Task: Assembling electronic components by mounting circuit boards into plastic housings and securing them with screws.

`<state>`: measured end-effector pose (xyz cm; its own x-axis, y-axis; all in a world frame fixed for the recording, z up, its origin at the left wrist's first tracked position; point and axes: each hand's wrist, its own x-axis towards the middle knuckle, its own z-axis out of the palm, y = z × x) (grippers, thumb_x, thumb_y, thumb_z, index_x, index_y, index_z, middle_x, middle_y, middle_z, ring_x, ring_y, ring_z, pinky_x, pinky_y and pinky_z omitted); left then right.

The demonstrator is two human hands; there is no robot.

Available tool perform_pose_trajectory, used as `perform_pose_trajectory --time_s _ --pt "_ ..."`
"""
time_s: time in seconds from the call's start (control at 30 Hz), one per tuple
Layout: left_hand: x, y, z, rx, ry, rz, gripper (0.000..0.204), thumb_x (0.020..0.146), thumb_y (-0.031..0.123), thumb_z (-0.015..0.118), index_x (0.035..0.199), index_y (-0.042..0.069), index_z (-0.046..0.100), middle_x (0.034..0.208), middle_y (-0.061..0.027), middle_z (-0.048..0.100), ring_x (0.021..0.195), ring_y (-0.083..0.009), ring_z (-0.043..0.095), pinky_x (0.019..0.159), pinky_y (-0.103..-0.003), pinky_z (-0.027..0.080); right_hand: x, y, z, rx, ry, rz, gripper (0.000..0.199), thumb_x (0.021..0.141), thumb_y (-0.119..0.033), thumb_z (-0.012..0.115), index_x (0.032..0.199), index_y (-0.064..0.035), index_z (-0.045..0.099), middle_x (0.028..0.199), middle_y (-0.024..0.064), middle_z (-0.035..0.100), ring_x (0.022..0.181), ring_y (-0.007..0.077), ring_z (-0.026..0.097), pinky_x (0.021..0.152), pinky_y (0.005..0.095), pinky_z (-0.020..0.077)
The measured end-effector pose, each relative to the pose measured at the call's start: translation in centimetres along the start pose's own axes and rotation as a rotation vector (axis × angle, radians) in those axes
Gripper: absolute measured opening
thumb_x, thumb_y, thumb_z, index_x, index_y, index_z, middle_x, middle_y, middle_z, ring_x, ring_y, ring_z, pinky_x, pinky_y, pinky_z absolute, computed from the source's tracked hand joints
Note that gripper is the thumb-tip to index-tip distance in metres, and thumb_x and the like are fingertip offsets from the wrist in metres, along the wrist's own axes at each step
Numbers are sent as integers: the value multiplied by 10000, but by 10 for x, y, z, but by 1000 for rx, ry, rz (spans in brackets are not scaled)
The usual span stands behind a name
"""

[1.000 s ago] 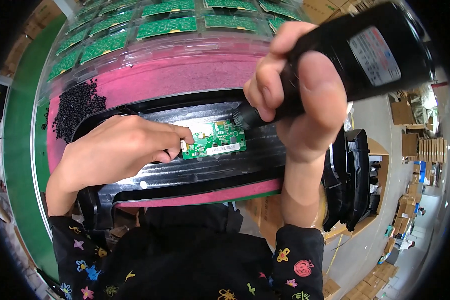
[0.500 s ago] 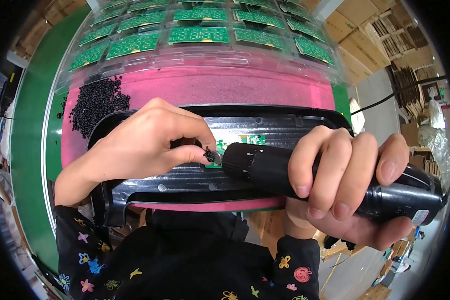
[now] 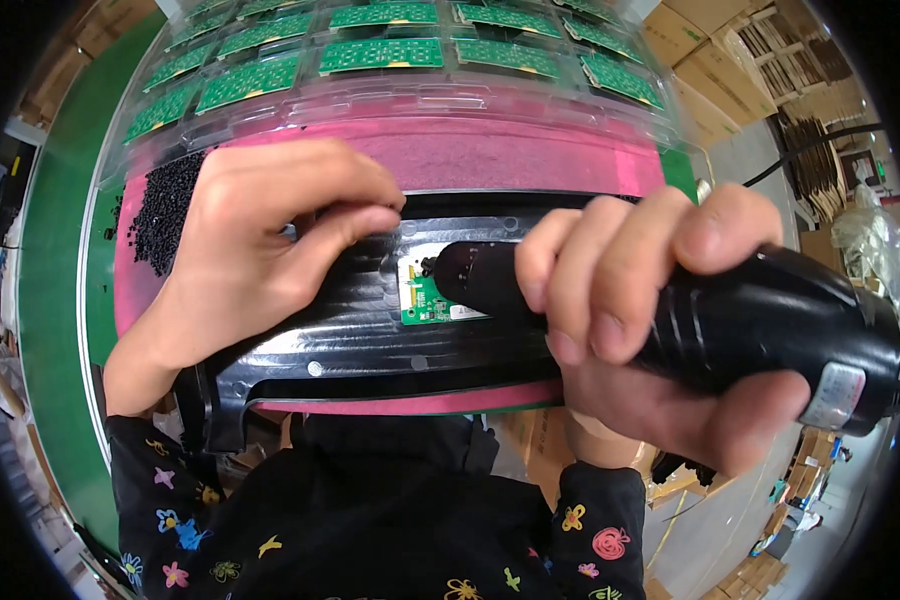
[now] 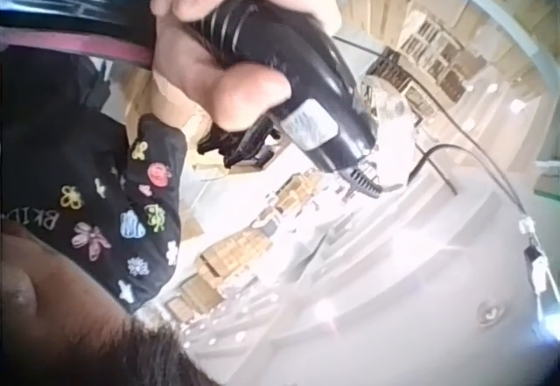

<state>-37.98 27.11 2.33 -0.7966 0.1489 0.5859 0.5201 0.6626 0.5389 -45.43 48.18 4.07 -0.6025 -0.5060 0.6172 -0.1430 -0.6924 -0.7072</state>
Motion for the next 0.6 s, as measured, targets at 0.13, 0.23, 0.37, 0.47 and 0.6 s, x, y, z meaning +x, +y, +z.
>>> perform_pose_trajectory --time_s 0.13,0.23,0.37,0.47,0.6 --pt "-1 -3 0 24 -21 -159 108 862 79 669 850 -24 640 729 -105 627 622 -234 601 535 -303 460 1 20 -2 -8 -33 -16 540 879 -564 563 1097 -76 492 678 -20 489 505 90 442 567 278 384" --pt "1 -6 -2 16 -59 -205 152 902 108 637 872 -41 631 737 -142 618 628 -248 600 558 -321 457 0 25 1 -9 -16 -9 539 884 -570 551 1084 -74 489 676 -15 485 493 92 428 554 277 377" --pt "-1 -14 1 14 -13 -188 135 894 90 635 883 -44 634 748 -156 631 647 -295 617 591 -339 476 1 28 7 -65 81 26 531 892 -572 527 1055 -70 480 657 -6 471 476 98 406 540 282 368" --pt "-4 -19 0 55 -38 -170 119 876 69 638 898 -47 642 771 -181 648 693 -339 639 636 -368 495 7 27 18 -108 123 70 529 895 -571 512 1045 -65 475 641 -2 462 468 101 397 535 287 366" --pt "-5 -20 -4 64 -126 -236 108 852 34 635 910 -57 646 779 -219 646 747 -384 645 666 -401 502 17 28 29 -170 88 175 553 893 -587 512 1039 -56 469 623 3 460 457 108 395 523 294 370"
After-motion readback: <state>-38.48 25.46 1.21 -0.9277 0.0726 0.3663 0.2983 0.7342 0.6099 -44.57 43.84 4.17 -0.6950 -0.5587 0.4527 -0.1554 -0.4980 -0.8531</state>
